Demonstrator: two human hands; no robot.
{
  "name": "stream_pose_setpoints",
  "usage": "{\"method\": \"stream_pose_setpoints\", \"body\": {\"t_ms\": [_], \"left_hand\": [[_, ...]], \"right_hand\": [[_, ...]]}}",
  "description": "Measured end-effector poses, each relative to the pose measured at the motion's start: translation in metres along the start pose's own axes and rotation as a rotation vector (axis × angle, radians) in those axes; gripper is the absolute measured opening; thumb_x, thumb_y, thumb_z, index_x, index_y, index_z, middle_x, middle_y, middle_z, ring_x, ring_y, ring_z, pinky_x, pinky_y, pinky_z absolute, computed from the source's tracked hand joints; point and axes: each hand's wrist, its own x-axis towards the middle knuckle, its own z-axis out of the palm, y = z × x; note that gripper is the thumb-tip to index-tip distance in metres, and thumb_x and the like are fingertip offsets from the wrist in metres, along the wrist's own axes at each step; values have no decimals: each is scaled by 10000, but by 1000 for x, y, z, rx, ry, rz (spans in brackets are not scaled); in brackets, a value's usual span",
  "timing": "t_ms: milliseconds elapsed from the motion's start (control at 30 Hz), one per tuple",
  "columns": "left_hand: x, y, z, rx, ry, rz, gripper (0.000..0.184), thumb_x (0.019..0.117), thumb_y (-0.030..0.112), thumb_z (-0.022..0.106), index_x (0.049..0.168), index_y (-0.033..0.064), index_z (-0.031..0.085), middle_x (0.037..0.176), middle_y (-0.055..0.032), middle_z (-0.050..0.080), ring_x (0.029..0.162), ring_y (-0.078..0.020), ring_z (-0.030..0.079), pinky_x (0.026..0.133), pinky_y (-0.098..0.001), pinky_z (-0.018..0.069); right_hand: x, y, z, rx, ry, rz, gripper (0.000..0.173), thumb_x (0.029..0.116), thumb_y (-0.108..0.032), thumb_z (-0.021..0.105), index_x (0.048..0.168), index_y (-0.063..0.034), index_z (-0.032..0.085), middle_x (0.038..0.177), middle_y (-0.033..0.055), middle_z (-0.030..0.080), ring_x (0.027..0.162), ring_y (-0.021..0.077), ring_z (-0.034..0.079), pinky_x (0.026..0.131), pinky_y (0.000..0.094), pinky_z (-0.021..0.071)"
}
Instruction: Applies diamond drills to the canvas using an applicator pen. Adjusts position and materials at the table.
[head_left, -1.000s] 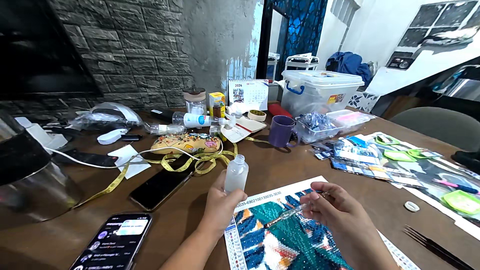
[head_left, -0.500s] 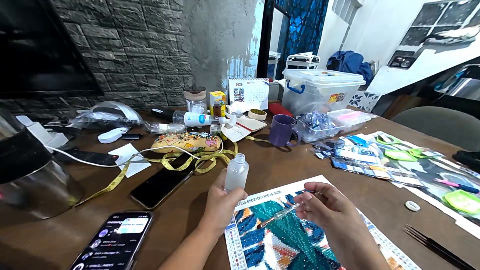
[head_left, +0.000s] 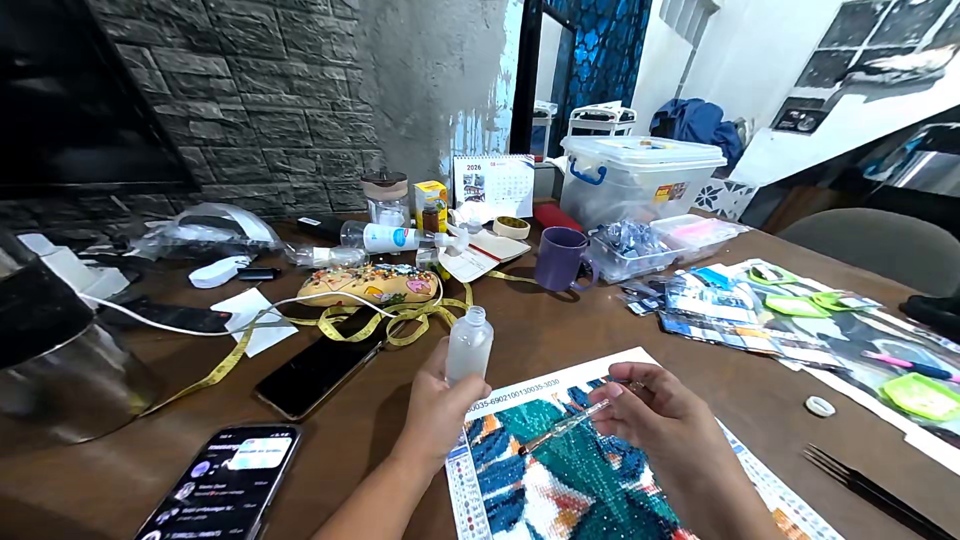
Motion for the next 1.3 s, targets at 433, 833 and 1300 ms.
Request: {"method": "stream_pose_setpoints", "body": {"t_ms": [433, 833, 1300], "left_hand": [[0, 0, 0, -8, 8, -5, 476, 669, -12, 623, 1143, 34, 621, 909, -32, 711, 790, -72, 688, 665, -219, 561], [1, -2, 0, -4, 5, 3, 480, 663, -1, 623, 1142, 37, 615, 908, -32, 709, 792, -73, 688, 661, -217, 559], [0, -2, -1, -25, 0, 1, 466, 667, 1, 630, 1131, 48, 628, 898, -29, 713, 783, -74, 692, 653, -216, 564]], "right_hand": [[4, -1, -8, -4, 54, 16, 143, 1015, 15, 558, 1158, 18, 556, 857, 87, 715, 697, 146, 728, 654, 268, 622], [7, 0, -17, -20, 94, -12, 172, 1012, 20, 560, 1183, 31, 560, 842, 88, 716, 677, 134, 717, 642, 253, 607], [-5, -2, -2, 101, 83, -68, 66, 977, 32, 618, 947, -15, 582, 710, 54, 693, 578, 120, 691, 539, 236, 593]]}}
